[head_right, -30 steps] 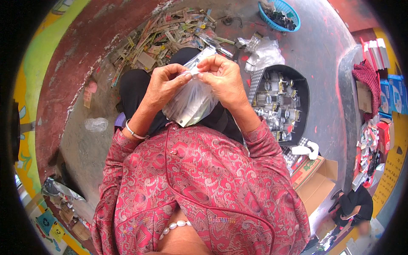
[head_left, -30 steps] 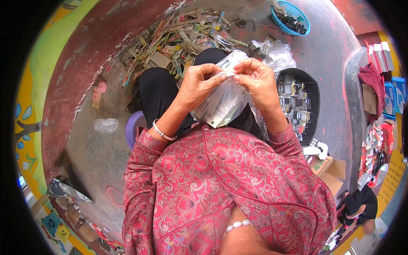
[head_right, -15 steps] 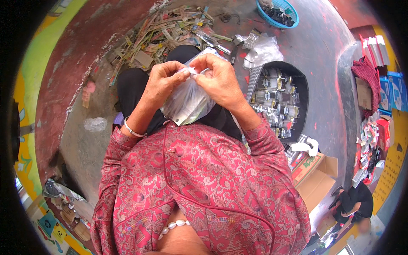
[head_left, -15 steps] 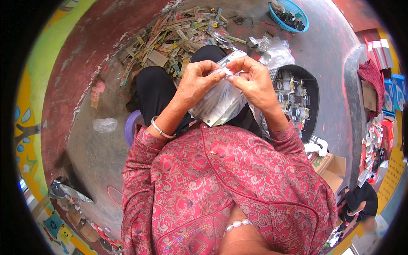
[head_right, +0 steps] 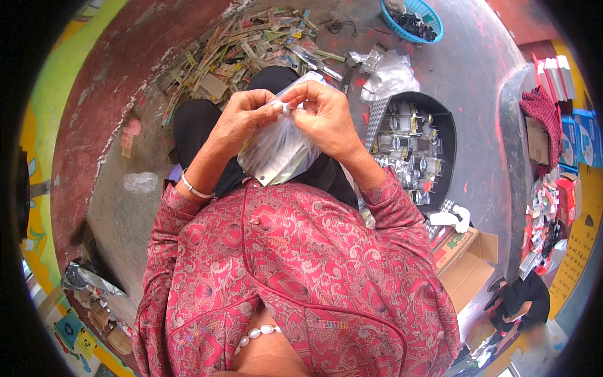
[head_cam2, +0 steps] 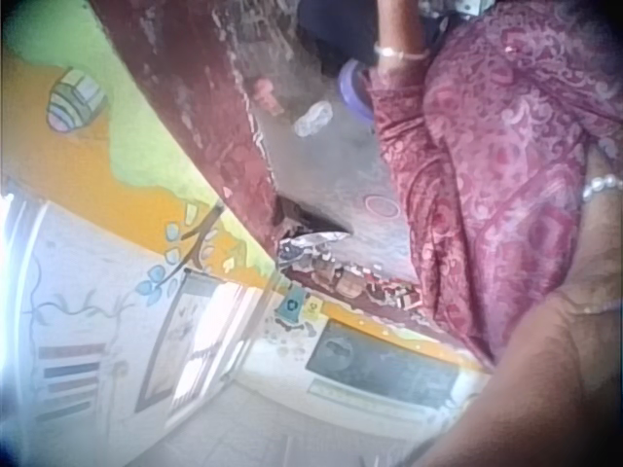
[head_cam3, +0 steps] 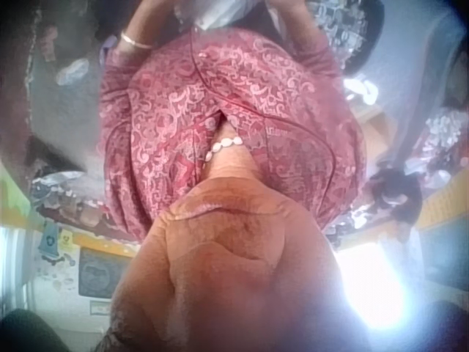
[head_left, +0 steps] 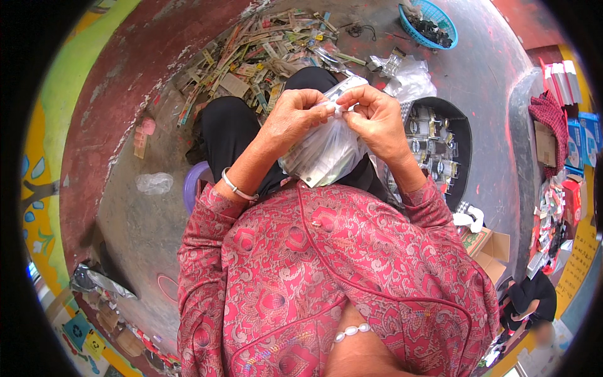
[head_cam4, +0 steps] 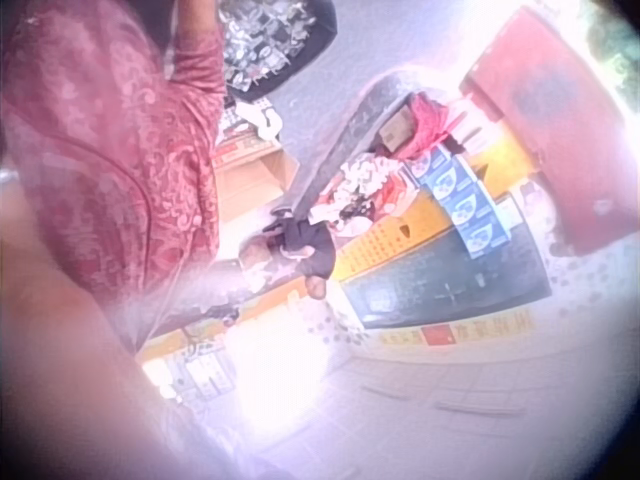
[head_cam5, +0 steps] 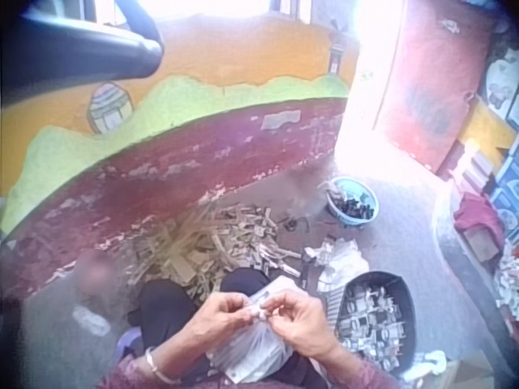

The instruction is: The person picks up several individual retail packages from the floor, gathers them together, and places them into a clear plastic bag. They then tie the bag shut and place it into a larger container among other packaged items.

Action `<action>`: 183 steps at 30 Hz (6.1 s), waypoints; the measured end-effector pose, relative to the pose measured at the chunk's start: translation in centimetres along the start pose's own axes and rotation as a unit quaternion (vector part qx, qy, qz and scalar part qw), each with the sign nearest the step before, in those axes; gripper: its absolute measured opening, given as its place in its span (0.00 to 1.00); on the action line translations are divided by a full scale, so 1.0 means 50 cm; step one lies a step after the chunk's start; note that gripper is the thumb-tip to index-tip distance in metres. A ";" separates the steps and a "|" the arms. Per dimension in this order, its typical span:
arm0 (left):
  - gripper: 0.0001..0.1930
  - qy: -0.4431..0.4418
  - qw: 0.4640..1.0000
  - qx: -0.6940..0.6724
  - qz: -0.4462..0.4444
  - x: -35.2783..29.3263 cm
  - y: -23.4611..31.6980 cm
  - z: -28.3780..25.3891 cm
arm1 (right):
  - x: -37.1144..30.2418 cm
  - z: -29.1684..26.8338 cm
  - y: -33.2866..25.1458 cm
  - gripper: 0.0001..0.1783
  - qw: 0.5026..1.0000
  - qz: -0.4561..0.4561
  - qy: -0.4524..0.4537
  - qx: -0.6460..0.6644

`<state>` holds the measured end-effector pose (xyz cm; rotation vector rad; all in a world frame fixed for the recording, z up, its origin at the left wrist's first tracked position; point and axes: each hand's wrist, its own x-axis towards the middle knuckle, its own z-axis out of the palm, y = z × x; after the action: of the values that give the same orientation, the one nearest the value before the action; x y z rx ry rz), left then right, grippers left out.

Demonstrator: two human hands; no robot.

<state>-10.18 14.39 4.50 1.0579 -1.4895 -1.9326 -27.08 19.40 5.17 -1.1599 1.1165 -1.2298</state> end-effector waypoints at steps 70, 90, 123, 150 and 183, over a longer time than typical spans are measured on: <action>0.34 -0.002 0.987 0.155 -0.048 -0.075 -0.026 0.050 | -0.069 -0.008 0.155 0.21 0.875 -0.248 0.117 -0.399; 0.30 0.009 0.990 0.099 -0.098 -0.015 0.036 0.132 | -0.269 -0.141 0.233 0.28 0.902 0.107 0.402 -0.118; 0.33 -0.403 0.870 0.135 -0.249 0.208 0.028 0.355 | -0.479 -0.206 0.086 0.40 0.846 0.084 0.390 -0.354; 0.19 -0.099 0.992 0.019 -0.078 0.166 0.111 -0.048 | -0.768 -0.122 0.363 0.49 0.562 0.560 0.361 -0.490; 0.20 0.092 0.974 -0.120 -0.172 0.202 -0.137 -0.269 | -0.641 -0.453 0.533 0.08 0.697 0.283 0.642 0.146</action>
<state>-4.72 0.93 -6.36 1.4074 -0.9939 -2.1098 -48.26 50.63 -23.60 0.5398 1.9475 -1.5764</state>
